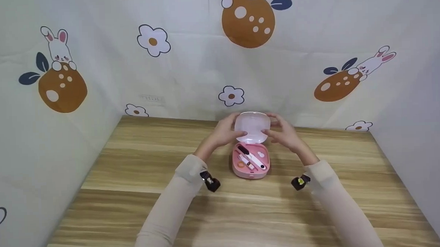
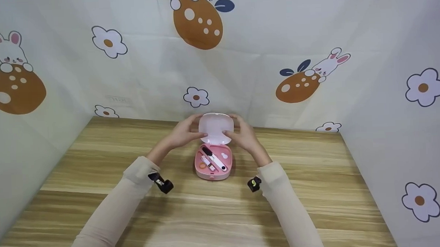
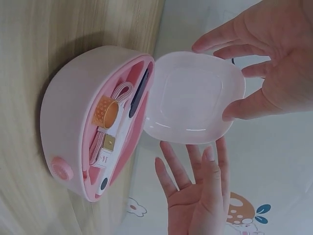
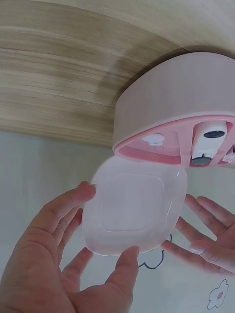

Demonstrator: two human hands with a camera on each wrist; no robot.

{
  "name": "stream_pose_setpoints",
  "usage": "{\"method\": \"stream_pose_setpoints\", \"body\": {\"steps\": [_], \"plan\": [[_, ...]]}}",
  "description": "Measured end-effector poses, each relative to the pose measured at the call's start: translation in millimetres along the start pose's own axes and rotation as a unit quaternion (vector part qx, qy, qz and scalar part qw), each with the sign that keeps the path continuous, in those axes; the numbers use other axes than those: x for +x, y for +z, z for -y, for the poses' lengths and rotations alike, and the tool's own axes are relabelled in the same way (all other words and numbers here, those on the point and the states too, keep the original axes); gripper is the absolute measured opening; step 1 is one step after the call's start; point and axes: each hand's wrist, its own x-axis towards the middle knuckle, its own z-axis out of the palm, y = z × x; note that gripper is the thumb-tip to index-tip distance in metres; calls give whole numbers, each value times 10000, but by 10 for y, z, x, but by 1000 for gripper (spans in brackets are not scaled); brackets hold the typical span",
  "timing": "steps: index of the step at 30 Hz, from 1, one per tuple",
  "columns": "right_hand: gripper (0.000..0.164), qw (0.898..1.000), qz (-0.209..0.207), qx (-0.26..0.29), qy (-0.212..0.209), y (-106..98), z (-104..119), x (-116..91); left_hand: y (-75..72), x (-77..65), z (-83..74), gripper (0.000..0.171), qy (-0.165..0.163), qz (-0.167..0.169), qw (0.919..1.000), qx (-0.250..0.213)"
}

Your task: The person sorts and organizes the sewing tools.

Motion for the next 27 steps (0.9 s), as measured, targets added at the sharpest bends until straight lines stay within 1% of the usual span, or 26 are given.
{"method": "stream_pose_setpoints", "body": {"steps": [5, 12, 16, 22, 27], "plan": [[64, 9998, -90, 112, -167, 25, -20, -41, 32, -41, 5, 68, 109, -152, 9998, -84], [56, 9993, -201, 181, -244, 56, -53, -122, 89, -133, 1, 62, 82, -300, 9987, -393], [50, 9991, -292, 212, -235, 66, -49, -175, 117, -175, -7, 57, 156, -389, 9985, -351], [44, 9985, -454, 239, -212, 100, -39, -248, 152, -257, -16, 51, 114, -444, 9987, -228], [38, 9982, -507, 245, -189, 124, -20, -295, 189, -299, -16, 45, 162, -622, 9976, -237]]}}
